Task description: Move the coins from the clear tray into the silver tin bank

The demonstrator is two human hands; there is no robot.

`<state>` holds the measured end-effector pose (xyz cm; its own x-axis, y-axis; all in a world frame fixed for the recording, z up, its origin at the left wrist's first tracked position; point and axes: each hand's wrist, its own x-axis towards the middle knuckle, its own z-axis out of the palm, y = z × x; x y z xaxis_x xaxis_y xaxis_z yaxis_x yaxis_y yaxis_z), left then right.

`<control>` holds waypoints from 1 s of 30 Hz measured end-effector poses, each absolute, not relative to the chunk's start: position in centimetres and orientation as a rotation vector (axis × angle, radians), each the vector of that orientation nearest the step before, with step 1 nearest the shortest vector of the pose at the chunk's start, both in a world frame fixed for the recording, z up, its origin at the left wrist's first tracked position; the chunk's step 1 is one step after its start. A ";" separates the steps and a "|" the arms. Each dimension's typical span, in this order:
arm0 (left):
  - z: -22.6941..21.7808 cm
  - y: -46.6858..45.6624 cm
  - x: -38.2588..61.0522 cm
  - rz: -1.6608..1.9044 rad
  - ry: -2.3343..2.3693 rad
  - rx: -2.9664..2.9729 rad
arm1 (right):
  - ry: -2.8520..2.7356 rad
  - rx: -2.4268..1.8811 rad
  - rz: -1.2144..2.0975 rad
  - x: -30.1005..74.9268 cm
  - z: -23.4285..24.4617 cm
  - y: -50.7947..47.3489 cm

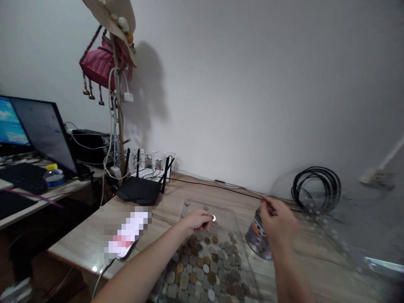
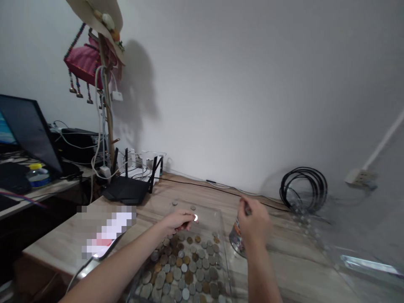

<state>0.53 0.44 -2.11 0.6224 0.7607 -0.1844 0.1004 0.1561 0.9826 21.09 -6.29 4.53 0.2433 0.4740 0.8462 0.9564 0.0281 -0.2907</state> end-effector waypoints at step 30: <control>-1.5 1.0 0.3 0.816 0.873 0.900 | -2.279 -1.804 0.336 15.2 -3.7 -1.3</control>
<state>0.29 1.04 -1.54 0.4095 0.8688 -0.2785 -0.2192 0.3900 0.8943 15.19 -1.27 -3.71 -0.2258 0.9738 0.0266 0.9247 0.2228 -0.3088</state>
